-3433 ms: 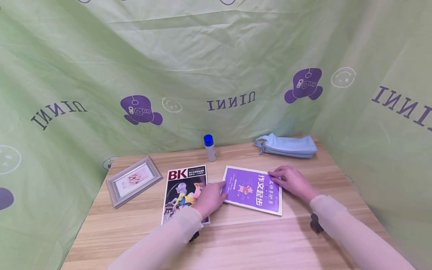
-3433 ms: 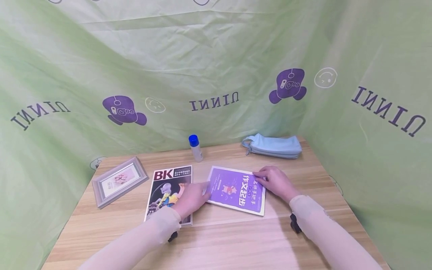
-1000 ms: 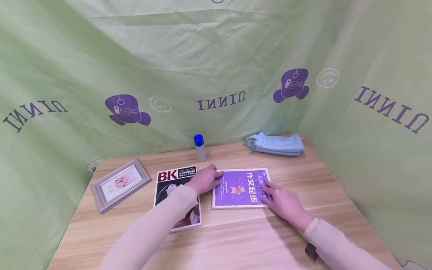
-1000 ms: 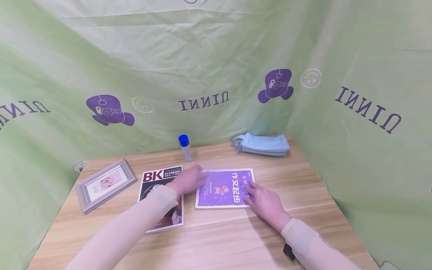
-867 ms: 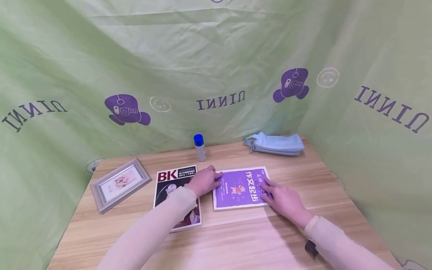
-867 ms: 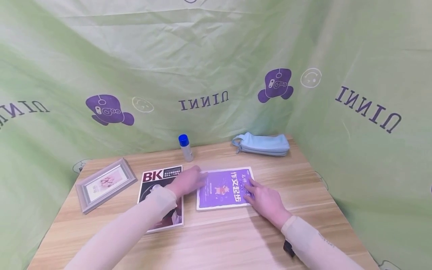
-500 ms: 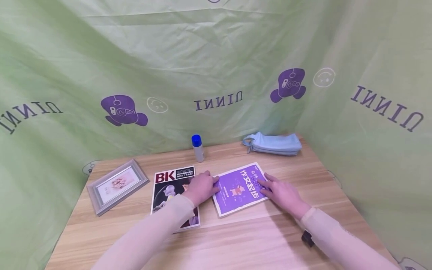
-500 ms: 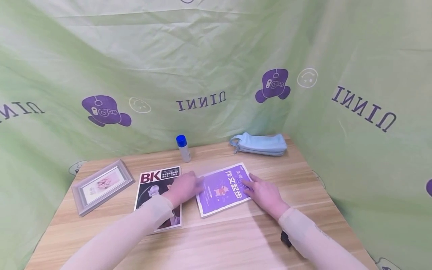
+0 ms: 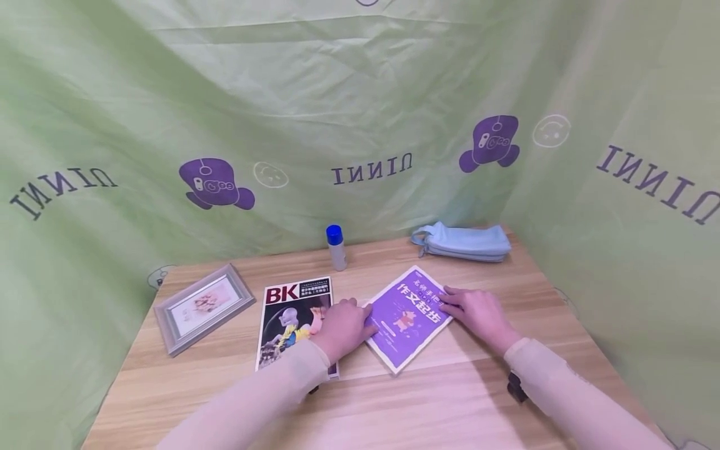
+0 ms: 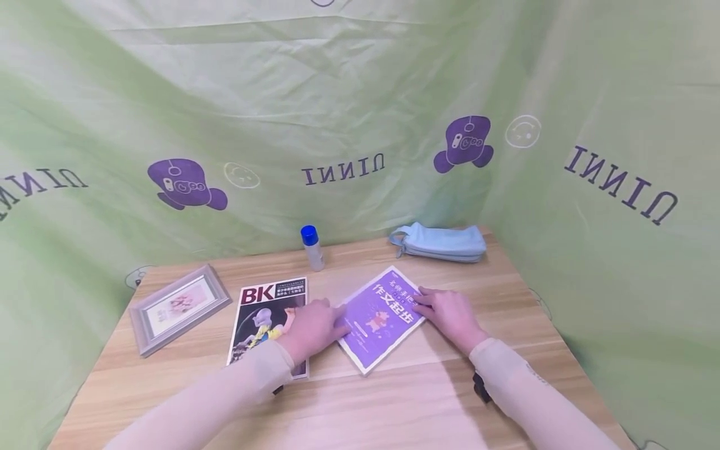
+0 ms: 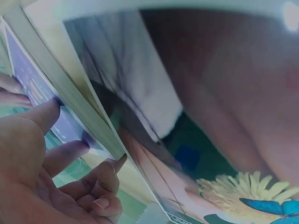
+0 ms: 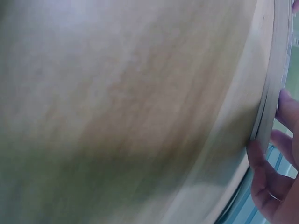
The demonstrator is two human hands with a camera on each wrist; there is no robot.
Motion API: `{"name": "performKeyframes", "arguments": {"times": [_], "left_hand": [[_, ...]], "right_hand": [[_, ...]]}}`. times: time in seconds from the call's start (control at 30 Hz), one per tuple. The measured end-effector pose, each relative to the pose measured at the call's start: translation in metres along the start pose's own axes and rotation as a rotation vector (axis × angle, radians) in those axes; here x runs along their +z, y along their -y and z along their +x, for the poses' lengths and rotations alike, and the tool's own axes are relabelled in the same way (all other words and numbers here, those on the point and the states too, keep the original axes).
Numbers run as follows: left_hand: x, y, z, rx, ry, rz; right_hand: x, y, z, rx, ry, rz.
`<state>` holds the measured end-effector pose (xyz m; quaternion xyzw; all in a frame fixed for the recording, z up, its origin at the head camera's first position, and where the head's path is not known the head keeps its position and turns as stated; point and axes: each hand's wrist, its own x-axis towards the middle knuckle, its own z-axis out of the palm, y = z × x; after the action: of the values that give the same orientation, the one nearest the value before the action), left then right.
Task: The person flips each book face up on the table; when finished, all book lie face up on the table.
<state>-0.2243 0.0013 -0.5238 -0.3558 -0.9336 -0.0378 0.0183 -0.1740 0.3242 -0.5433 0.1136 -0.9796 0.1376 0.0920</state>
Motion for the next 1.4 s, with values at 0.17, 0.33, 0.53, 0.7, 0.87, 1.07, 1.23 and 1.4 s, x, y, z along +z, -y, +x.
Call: {"name": "performKeyframes", "arguments": {"times": [0.17,0.33,0.53,0.7,0.87,1.07,1.23,1.4], "left_hand": [[-0.001,-0.007,-0.002,0.001,0.016,0.009],[-0.002,-0.011,-0.005,0.005,0.02,0.015],[0.0,-0.016,-0.006,0.011,0.013,0.034],[0.0,-0.023,-0.009,0.019,0.01,0.032],[-0.004,-0.027,-0.012,0.015,0.023,0.004],[-0.002,-0.033,-0.015,0.009,0.036,-0.023],[-0.003,-0.042,-0.02,0.025,0.024,-0.013],[-0.001,-0.051,-0.024,0.051,-0.023,0.022]], "right_hand": [[0.003,-0.004,0.002,0.018,-0.056,0.026],[0.007,-0.004,0.003,0.017,-0.093,0.018],[0.009,-0.001,0.01,0.011,-0.106,0.018],[0.008,0.0,0.017,0.003,-0.1,0.023],[0.008,0.002,0.024,-0.008,-0.092,0.031],[0.008,0.004,0.032,-0.019,-0.077,0.05],[0.009,0.004,0.04,-0.02,-0.068,0.056],[0.011,0.004,0.048,-0.034,-0.059,0.068]]}}
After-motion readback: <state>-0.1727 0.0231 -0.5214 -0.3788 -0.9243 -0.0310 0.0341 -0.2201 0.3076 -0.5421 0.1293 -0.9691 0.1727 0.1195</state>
